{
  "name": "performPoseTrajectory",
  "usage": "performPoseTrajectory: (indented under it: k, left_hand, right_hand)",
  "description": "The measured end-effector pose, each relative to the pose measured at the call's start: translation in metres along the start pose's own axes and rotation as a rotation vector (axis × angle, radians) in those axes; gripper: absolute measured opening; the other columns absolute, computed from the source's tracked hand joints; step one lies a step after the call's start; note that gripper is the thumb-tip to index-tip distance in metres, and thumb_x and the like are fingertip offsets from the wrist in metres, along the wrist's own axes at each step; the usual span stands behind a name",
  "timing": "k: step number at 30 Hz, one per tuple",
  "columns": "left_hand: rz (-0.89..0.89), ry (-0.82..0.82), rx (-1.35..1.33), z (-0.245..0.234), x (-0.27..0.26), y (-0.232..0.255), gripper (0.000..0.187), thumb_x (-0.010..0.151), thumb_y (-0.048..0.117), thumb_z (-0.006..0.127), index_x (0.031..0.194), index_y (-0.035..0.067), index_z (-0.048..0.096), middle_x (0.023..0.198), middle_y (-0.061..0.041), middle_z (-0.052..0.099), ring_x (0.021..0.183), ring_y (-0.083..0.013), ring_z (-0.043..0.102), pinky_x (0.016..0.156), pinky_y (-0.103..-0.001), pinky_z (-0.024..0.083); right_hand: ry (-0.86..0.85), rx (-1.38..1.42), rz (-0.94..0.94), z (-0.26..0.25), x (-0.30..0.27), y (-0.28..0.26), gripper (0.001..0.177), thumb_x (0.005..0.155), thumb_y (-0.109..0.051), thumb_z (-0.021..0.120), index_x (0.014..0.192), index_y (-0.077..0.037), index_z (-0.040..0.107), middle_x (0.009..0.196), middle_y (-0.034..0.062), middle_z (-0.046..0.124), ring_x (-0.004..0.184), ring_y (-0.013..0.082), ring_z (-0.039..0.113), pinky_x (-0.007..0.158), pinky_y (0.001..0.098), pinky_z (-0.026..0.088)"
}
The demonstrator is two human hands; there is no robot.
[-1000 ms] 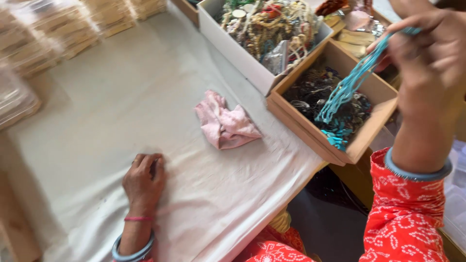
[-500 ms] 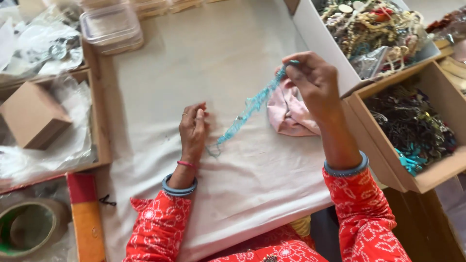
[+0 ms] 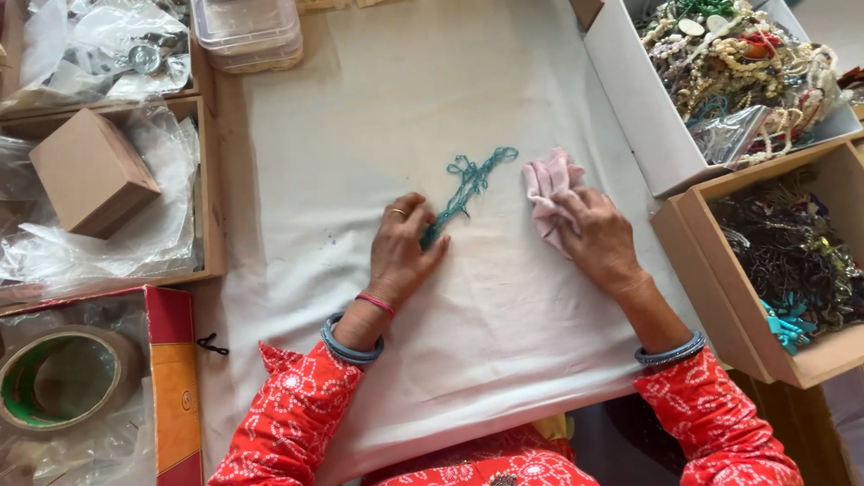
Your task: The person places a small plastic container on a table and wipes a turquoise beaded necklace with a pink cloth. They then coil the necklace and place it into a small plastic bag.
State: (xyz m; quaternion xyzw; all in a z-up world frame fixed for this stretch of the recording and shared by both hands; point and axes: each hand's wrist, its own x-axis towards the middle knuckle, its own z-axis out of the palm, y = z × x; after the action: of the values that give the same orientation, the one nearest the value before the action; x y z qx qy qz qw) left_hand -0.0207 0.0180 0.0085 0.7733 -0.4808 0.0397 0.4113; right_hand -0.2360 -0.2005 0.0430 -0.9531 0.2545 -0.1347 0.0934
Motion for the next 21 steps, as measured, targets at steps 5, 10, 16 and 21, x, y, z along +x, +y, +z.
performPoseTrajectory:
  k: [5, 10, 16, 21]
  left_hand:
    - [-0.026, -0.094, -0.016, 0.000, -0.005, 0.000, 0.022, 0.080, 0.013, 0.078, 0.094, 0.002, 0.064, 0.128, -0.013, 0.062, 0.117, -0.0328, 0.060, 0.097, -0.043, 0.051]
    - [-0.024, -0.077, -0.037, 0.003, -0.007, -0.005, 0.017, 0.080, 0.008, 0.076, 0.090, 0.002, 0.063, 0.127, -0.012, 0.063, 0.116, -0.0323, 0.061, 0.096, -0.043, 0.051]
    - [-0.022, -0.095, -0.057, 0.002, -0.007, -0.009, 0.012, 0.081, 0.005, 0.071, 0.089, 0.001, 0.063, 0.123, -0.010, 0.065, 0.116, -0.0300, 0.062, 0.098, -0.041, 0.051]
    - [0.023, -0.064, -0.062, 0.000, -0.003, -0.006, 0.012, 0.078, 0.006, 0.071, 0.081, 0.001, 0.061, 0.124, -0.012, 0.064, 0.118, -0.0315, 0.061, 0.098, -0.041, 0.050]
  right_hand:
    - [0.229, 0.195, -0.130, 0.013, 0.029, -0.012, 0.029, 0.099, -0.018, 0.073, 0.126, -0.010, 0.068, 0.115, 0.0139, 0.069, 0.099, 0.0302, 0.072, 0.082, 0.0411, 0.060]
    - [0.254, 0.186, -0.406, 0.021, 0.046, -0.097, 0.024, 0.089, -0.019, 0.079, 0.111, -0.012, 0.071, 0.106, 0.0135, 0.070, 0.096, 0.0334, 0.069, 0.076, 0.0431, 0.060]
    - [0.146, -0.011, -0.230, 0.045, 0.078, -0.040, 0.015, 0.099, -0.022, 0.072, 0.111, -0.013, 0.072, 0.109, 0.0108, 0.071, 0.099, 0.0307, 0.067, 0.076, 0.0430, 0.060]
    - [0.399, -0.141, -0.023, 0.056, 0.071, 0.021, 0.022, 0.089, -0.013, 0.073, 0.110, -0.007, 0.075, 0.113, 0.0105, 0.072, 0.101, 0.0310, 0.067, 0.079, 0.0419, 0.059]
